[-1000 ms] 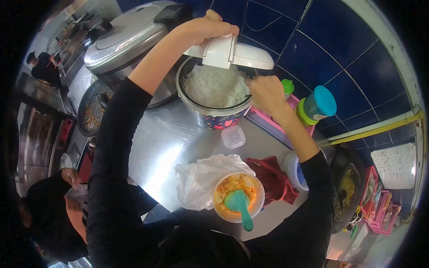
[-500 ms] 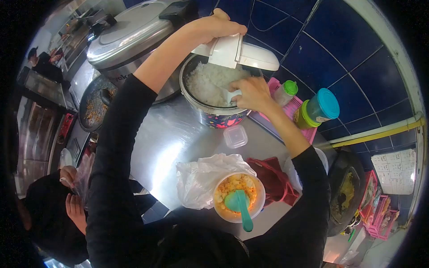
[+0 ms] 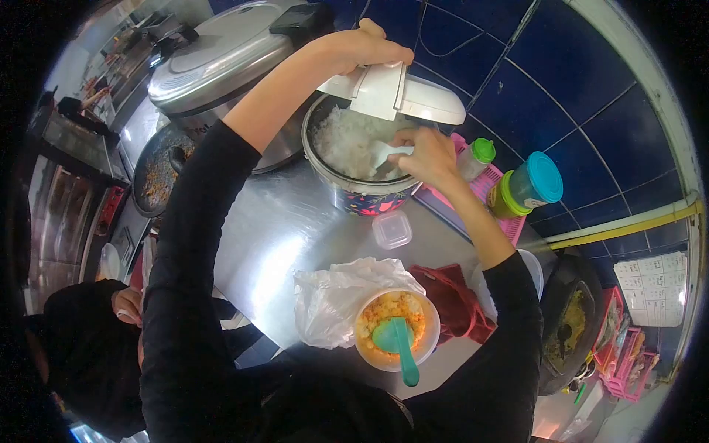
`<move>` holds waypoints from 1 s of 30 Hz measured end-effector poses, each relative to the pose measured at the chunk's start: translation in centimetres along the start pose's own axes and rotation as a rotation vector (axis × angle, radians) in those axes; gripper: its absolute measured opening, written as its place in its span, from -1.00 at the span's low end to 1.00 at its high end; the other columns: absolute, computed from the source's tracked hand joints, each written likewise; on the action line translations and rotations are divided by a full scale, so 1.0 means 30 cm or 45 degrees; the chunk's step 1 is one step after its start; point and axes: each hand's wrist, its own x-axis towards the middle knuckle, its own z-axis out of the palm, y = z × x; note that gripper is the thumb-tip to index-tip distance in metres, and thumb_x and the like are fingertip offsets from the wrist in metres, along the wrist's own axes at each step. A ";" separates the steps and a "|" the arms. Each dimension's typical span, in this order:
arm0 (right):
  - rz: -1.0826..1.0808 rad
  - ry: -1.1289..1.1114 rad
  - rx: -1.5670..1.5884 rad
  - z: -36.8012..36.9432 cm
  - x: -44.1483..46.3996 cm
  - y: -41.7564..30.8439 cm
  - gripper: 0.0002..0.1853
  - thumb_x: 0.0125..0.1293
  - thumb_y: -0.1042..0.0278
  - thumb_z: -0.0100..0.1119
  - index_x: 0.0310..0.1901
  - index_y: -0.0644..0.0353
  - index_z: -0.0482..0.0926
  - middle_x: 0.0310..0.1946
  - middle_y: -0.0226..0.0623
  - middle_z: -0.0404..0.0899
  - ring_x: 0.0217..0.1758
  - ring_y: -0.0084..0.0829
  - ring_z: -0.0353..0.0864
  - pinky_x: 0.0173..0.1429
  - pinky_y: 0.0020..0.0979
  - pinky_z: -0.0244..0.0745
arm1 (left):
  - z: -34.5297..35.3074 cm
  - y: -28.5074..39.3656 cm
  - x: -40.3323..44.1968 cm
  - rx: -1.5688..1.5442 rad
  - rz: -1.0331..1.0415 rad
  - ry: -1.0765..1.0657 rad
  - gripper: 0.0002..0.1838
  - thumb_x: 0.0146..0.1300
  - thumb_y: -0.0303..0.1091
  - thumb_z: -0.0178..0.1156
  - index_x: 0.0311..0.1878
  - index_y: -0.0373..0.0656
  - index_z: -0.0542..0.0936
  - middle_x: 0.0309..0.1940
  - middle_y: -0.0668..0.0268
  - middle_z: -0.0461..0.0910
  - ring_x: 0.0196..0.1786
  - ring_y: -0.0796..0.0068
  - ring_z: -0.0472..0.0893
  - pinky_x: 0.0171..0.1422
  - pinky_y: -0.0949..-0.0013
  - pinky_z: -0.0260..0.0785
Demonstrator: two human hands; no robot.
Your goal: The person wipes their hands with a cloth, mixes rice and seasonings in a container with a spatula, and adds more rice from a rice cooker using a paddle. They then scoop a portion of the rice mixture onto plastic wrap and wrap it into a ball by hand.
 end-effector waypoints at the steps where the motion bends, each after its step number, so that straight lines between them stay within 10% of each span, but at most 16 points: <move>1: 0.106 0.033 -0.033 -0.005 0.009 0.002 -0.66 -0.11 0.21 0.40 -0.20 0.01 0.71 -0.24 -0.22 0.70 -0.11 -0.19 0.67 -0.01 -0.24 0.51 | -0.003 -0.005 0.005 0.000 0.001 0.001 0.04 0.12 -0.09 0.26 0.30 -0.71 -0.14 0.30 -0.18 -0.01 -0.07 0.16 0.59 -0.10 0.16 0.58; 10: 0.108 0.028 -0.280 0.113 0.089 -0.025 -0.61 -0.11 0.14 0.29 -0.16 -0.02 0.70 -0.22 -0.18 0.69 -0.13 -0.18 0.68 0.00 -0.21 0.55 | 0.016 -0.012 0.028 -0.069 -0.033 0.023 0.03 0.13 -0.08 0.25 0.32 -0.71 -0.12 0.32 -0.23 0.04 -0.03 0.14 0.57 -0.09 0.14 0.55; 12: 0.094 -0.021 -0.172 0.134 0.097 -0.068 -0.61 -0.11 0.15 0.29 -0.16 -0.02 0.70 -0.20 -0.16 0.69 -0.12 -0.17 0.68 0.01 -0.20 0.54 | 0.022 -0.006 0.038 -0.036 -0.100 0.091 -0.06 -0.03 0.01 0.35 0.24 -0.50 0.18 0.07 0.05 0.37 -0.01 0.26 0.55 -0.02 0.23 0.48; 30: 0.501 0.146 0.062 0.028 0.009 0.002 -0.55 -0.14 0.06 0.35 -0.14 -0.01 0.71 -0.28 -0.22 0.71 -0.21 -0.24 0.71 -0.06 -0.24 0.56 | -0.051 -0.064 0.064 0.104 0.036 -0.061 0.08 -0.05 0.16 0.37 0.29 -0.57 0.17 0.15 -0.12 0.36 0.22 0.21 0.40 0.19 0.26 0.35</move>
